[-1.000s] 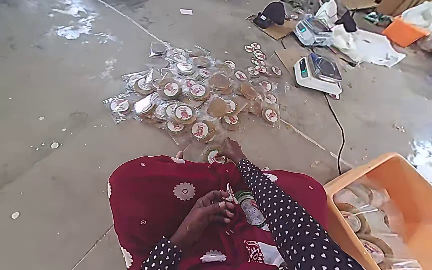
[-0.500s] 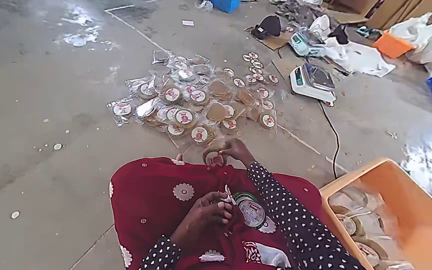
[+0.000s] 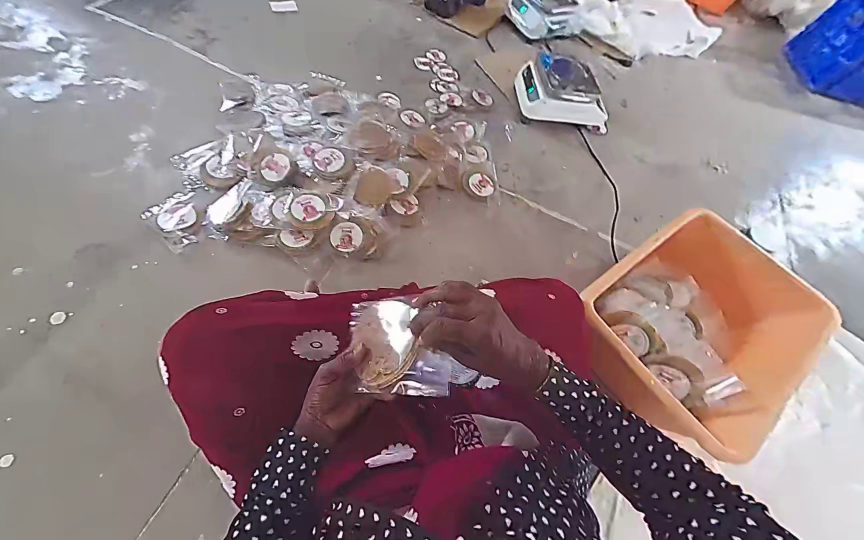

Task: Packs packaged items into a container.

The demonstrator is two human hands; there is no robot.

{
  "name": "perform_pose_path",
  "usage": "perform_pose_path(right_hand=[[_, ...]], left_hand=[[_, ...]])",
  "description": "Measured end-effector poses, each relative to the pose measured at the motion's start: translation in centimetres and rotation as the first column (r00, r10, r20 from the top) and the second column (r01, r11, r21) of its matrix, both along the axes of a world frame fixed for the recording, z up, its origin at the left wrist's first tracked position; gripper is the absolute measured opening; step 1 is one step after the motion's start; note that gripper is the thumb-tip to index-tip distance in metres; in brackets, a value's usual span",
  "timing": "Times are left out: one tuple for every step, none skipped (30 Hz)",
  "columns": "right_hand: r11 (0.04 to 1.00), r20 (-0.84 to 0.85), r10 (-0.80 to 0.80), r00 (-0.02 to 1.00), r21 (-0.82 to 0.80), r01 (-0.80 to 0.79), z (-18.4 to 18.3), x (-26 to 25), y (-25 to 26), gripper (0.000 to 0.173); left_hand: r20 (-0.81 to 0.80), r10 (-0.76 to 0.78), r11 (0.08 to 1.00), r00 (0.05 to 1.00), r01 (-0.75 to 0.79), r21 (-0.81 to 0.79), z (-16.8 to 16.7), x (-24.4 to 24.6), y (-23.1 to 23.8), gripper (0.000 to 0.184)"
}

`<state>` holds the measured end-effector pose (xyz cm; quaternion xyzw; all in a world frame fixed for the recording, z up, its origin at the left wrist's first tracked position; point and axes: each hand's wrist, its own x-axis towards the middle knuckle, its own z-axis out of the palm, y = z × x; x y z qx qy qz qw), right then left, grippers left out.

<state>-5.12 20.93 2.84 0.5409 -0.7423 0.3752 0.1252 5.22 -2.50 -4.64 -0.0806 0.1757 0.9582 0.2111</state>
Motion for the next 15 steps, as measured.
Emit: perform_pose_path(right_hand=[[0.997,-0.005,-0.077,0.997,-0.016,0.077,-0.4,0.3,1.1,0.014],[0.981,0.024,-0.19,0.982,-0.027,0.19,-0.6,0.5,2.2,0.013],[0.947,0.074,-0.319,0.945,-0.027,0.321,-0.7,0.6,3.4,0.012],[0.893,0.144,-0.446,0.883,-0.002,0.451,-0.9,0.6,4.4,0.009],[0.842,0.231,-0.535,0.813,0.06,0.537,-1.2,0.8,5.1,0.008],[0.812,0.319,-0.581,0.749,0.159,0.562,-1.5,1.1,5.7,0.01],[0.796,0.387,-0.605,0.695,0.283,0.535,-1.9,1.5,6.1,0.015],[0.781,0.429,-0.622,0.655,0.4,0.48,-2.4,1.9,6.1,0.021],[0.752,0.436,-0.645,0.627,0.506,0.422,-3.0,2.3,6.0,0.027],[0.711,0.422,-0.673,0.608,0.596,0.373,-3.7,2.5,5.7,0.03],[0.675,0.404,-0.692,0.598,0.655,0.339,-4.2,2.7,5.4,0.029],[0.649,0.389,-0.708,0.589,0.687,0.327,-4.5,2.9,5.2,0.023],[0.641,0.391,-0.719,0.575,0.693,0.33,-4.7,2.9,5.1,0.018],[0.652,0.41,-0.721,0.559,0.675,0.345,-4.8,3.0,5.3,0.014],[0.68,0.455,-0.712,0.534,0.635,0.366,-4.7,3.0,5.6,0.012]], left_hand=[[0.042,0.059,0.997,0.997,-0.057,-0.05,0.0,0.2,0.3,0.029],[0.045,0.099,0.993,0.994,-0.095,-0.071,-0.4,0.3,0.4,0.031],[0.042,0.134,0.986,0.99,-0.13,-0.102,-0.7,0.3,0.5,0.033],[0.043,0.173,0.975,0.984,-0.165,-0.149,-0.7,0.4,0.6,0.032],[0.05,0.219,0.958,0.975,-0.205,-0.2,-0.6,0.4,0.8,0.029],[0.047,0.261,0.937,0.964,-0.242,-0.251,-0.5,0.4,0.9,0.026],[0.029,0.293,0.916,0.956,-0.272,-0.295,-0.5,0.4,1.1,0.024],[0.012,0.316,0.897,0.949,-0.294,-0.33,-0.4,0.3,1.3,0.022],[-0.001,0.328,0.884,0.945,-0.307,-0.352,-0.5,0.3,1.4,0.022],[-0.006,0.331,0.875,0.944,-0.309,-0.372,-0.5,0.3,1.5,0.022],[-0.008,0.325,0.869,0.946,-0.302,-0.392,-0.6,0.3,1.5,0.022],[-0.005,0.321,0.865,0.947,-0.295,-0.406,-0.5,0.4,1.5,0.021],[-0.003,0.309,0.862,0.951,-0.282,-0.421,-0.5,0.4,1.4,0.021],[0.005,0.307,0.858,0.952,-0.275,-0.435,-0.4,0.5,1.4,0.021],[0.014,0.314,0.852,0.949,-0.275,-0.445,-0.4,0.5,1.4,0.02]])
